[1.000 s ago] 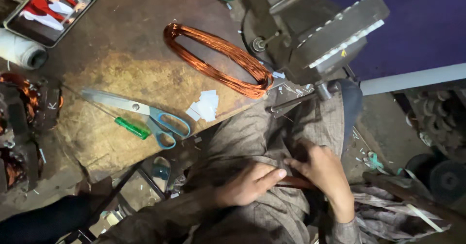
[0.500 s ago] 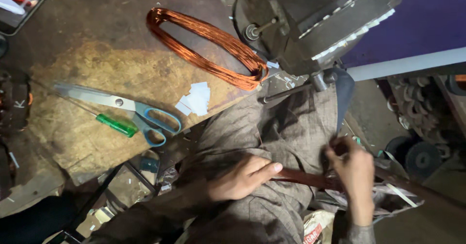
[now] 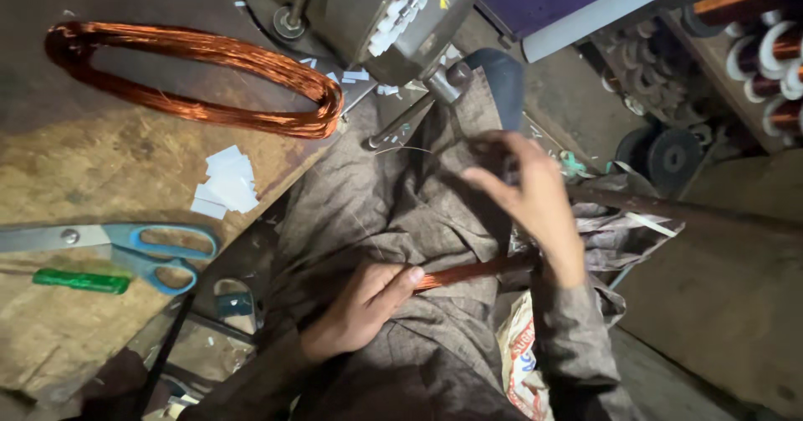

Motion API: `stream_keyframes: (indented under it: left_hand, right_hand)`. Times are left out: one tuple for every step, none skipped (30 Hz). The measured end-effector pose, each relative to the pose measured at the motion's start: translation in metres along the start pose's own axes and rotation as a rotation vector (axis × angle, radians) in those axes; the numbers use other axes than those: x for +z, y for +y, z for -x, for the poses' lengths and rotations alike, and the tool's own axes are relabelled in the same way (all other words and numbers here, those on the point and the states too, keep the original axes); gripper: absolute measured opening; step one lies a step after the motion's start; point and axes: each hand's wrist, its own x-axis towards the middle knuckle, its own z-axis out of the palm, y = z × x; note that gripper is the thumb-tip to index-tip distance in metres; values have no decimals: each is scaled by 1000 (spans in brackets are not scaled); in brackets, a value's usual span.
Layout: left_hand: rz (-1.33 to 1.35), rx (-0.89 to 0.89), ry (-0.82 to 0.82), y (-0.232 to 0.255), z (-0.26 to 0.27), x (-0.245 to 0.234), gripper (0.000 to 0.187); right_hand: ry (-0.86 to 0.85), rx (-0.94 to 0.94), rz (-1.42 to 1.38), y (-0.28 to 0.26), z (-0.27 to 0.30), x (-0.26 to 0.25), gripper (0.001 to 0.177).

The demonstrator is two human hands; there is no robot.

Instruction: The person cuts small white paper pieces using scissors and then winds copper wire into the slots of a motor armature. The person inserts the paper pieces between wire layers as insulation while continuing to wind the coil.

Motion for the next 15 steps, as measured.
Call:
stream_keyframes:
  left_hand:
    - [-31,10,10,-2,0,1,49]
    - [-64,20,16,-4,0,1,48]
    - [-96,30,22,-6,1,2,48]
    - [-77,6,27,-6,0,1,48]
    - [-57,-18,33,-7,1,0,48]
    - [-33,-39,41,-7,1,-1,47]
    - [10,-76,57,-7,1,-4,47]
    - [61,-118,70,-8,3,-4,48]
    - [112,-160,84,-10,3,-7,48]
    - [182,-177,117,-12,3,-9,48]
    - [252,-194,151,-14,2,-13,48]
    - [327,-213,198,-17,3,-16,48]
    - [442,-206,208,-21,4,-19,48]
    - [548,-190,221,-23,2,-25,49]
    - [653,-172,234,-24,3,-29,50]
  right_hand:
    - [-19,-107,34,-4,-5,7,52]
    - [-62,-145,86,-5,-10,16,51]
    - [-105,-183,137,-4,-15,27,49]
    - [-144,-216,194,-1,-19,37,48]
    - [-180,-210,222,5,-19,45,40]
    - [-220,-206,254,14,-20,47,31]
    - [-260,-202,286,25,-19,48,23]
    - [-222,-150,180,39,-12,42,20]
    - [-183,-97,76,58,-5,29,18]
    - [-142,-40,-26,79,5,14,17]
    - [-42,132,-45,105,21,-15,13]
    - [49,382,-139,133,31,-40,12]
    - [200,392,-90,161,50,-68,14]
    - [314,385,23,191,64,-91,9]
    - [380,361,151,217,85,-108,12]
